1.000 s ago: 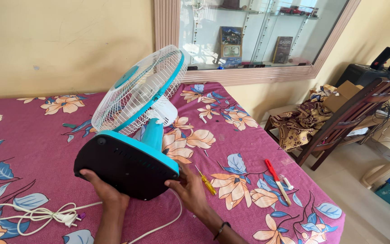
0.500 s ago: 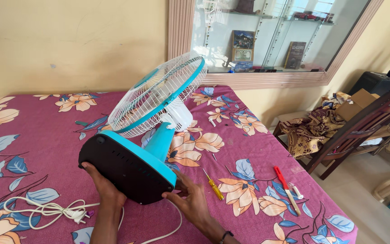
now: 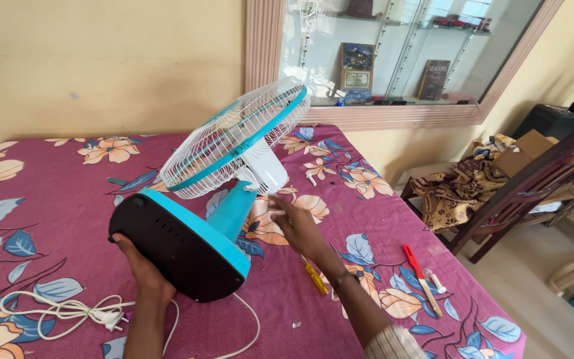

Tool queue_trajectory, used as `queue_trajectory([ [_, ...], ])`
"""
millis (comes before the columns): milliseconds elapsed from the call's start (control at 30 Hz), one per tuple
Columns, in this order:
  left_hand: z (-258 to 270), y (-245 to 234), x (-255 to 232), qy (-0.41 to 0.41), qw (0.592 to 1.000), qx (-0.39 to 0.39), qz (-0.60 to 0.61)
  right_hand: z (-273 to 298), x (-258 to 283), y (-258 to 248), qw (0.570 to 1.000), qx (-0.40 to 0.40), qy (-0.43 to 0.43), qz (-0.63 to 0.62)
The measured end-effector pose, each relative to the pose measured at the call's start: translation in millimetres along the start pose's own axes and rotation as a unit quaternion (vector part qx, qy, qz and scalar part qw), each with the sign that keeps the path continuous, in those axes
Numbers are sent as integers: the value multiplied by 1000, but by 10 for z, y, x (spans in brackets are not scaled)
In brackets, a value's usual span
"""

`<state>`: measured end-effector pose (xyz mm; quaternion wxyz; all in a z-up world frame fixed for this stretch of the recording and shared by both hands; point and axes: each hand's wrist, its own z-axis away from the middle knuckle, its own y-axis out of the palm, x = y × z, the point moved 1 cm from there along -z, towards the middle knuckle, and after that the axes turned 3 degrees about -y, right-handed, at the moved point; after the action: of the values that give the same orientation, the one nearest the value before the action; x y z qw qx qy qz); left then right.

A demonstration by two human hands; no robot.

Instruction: The person uses a screwdriver to remove screws from the base of a small electric fan. They then detach the fan head from the stand and place the screwdriver on the table.

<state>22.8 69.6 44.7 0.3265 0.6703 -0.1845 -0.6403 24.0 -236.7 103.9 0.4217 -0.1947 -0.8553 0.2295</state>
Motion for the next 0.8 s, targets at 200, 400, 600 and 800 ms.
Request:
queue_trajectory([
  [200,-24,-32,-119,-41,999,16,-4,-367,-325,199,997,11,-20,78],
  [400,-58,-61,-215,-100,995,-7,-16,-389,-306,388,997,-23,15,67],
  [600,-48,-49,-220,-118,991,-35,-46,-544,-174,384,988,-82,-37,124],
  [800,-28,-26,-231,-86,995,-8,-55,-659,-149,451,969,-27,-52,241],
])
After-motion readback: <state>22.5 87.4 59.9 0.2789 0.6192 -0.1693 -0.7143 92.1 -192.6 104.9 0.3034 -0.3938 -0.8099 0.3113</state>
